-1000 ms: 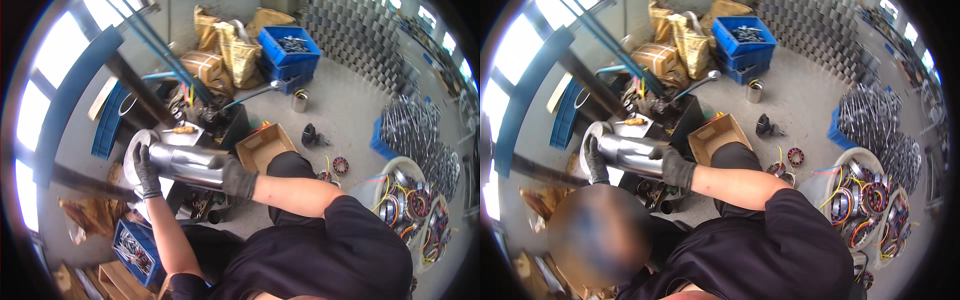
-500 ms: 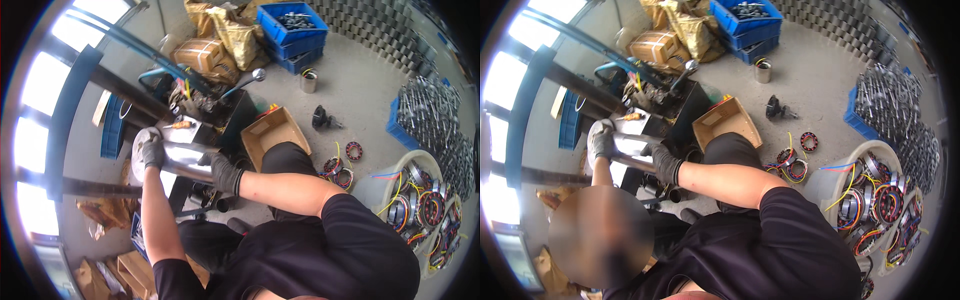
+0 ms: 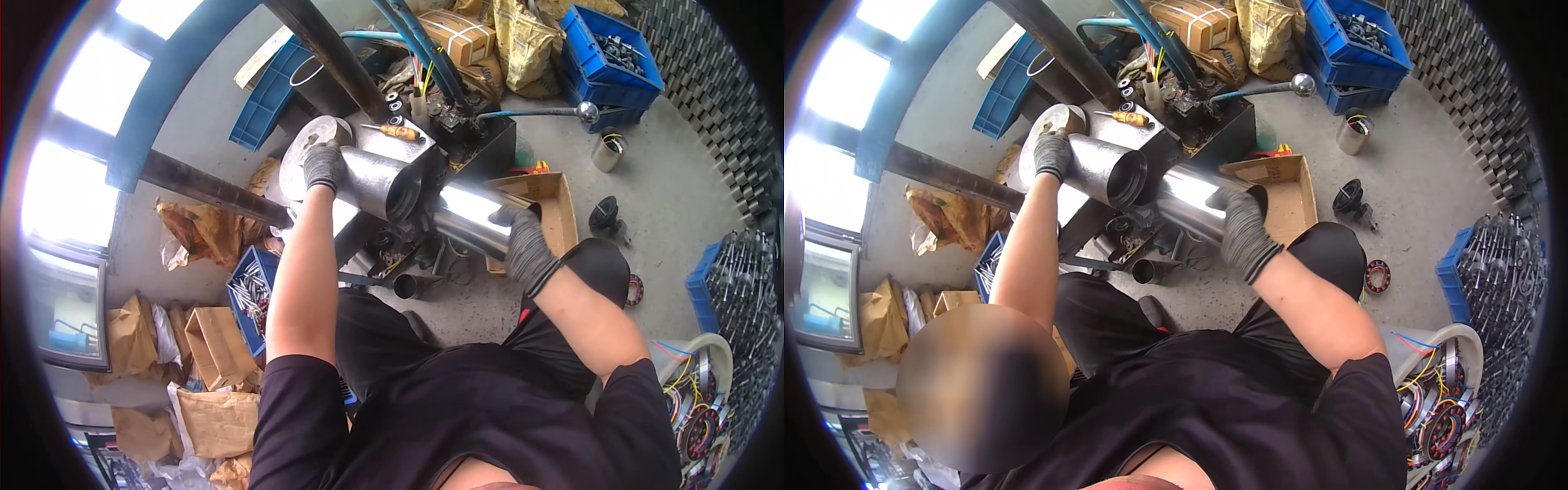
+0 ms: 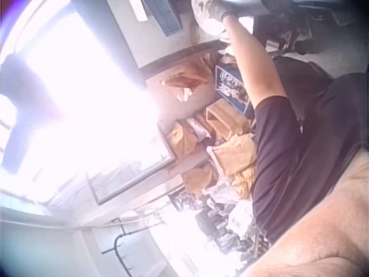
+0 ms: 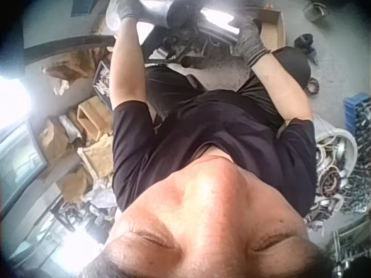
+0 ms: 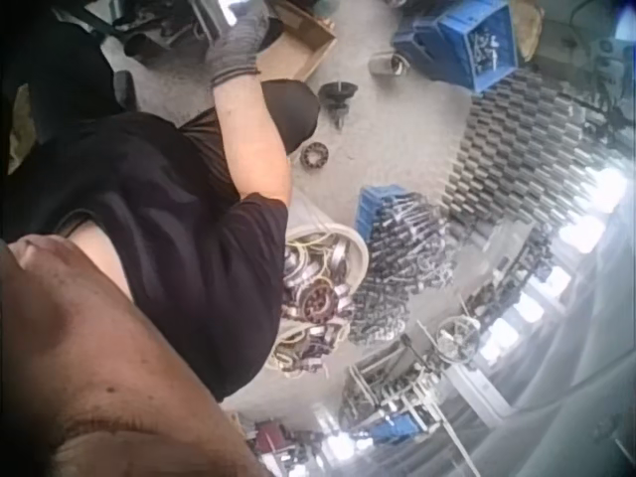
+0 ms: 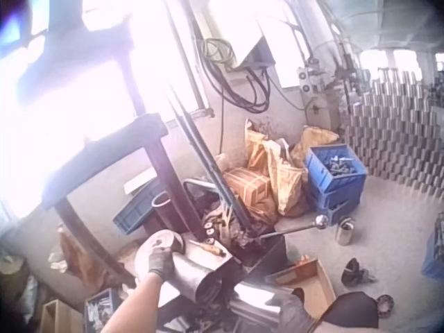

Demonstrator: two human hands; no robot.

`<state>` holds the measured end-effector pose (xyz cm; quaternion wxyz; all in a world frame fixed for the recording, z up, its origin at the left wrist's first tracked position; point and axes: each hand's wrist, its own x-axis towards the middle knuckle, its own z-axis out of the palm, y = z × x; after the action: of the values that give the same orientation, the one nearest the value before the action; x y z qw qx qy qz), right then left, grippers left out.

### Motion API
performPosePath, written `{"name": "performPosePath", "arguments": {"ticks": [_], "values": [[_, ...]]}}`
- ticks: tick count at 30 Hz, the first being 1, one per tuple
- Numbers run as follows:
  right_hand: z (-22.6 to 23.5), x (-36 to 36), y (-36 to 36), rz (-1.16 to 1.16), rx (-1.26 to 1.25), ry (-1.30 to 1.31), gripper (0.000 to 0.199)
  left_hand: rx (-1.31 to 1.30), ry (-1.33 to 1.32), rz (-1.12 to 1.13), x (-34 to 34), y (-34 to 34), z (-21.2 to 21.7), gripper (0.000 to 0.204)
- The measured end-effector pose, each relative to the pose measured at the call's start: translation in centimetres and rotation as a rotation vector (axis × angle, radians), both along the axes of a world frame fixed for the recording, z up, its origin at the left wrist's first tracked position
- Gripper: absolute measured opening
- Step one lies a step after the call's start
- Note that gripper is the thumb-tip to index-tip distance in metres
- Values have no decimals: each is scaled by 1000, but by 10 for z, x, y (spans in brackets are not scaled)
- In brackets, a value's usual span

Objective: The recorder is assembling an electric motor by inserting a copper winding stator into a metal housing using a manual hydraulic press.

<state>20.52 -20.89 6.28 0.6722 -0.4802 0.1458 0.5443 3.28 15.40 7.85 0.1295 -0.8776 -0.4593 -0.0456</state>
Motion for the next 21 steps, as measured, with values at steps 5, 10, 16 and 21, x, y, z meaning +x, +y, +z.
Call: {"name": "performPosePath", "arguments": {"ticks": [5, 10, 16, 21], "values": [[-36, 117, -39, -74, 682, 262, 68, -113, -229, 126, 48, -26, -5, 43], [-29, 226, -85, -241, 364, -367, 48, -147, 7, 75, 27, 44, -23, 46], [-121, 304, -153, -621, -315, -555, 43, 35, 60, -42, 17, 49, -25, 44], [-287, 370, -265, -701, -473, -490, 33, -249, -433, 131, 46, 20, -20, 51]]}}
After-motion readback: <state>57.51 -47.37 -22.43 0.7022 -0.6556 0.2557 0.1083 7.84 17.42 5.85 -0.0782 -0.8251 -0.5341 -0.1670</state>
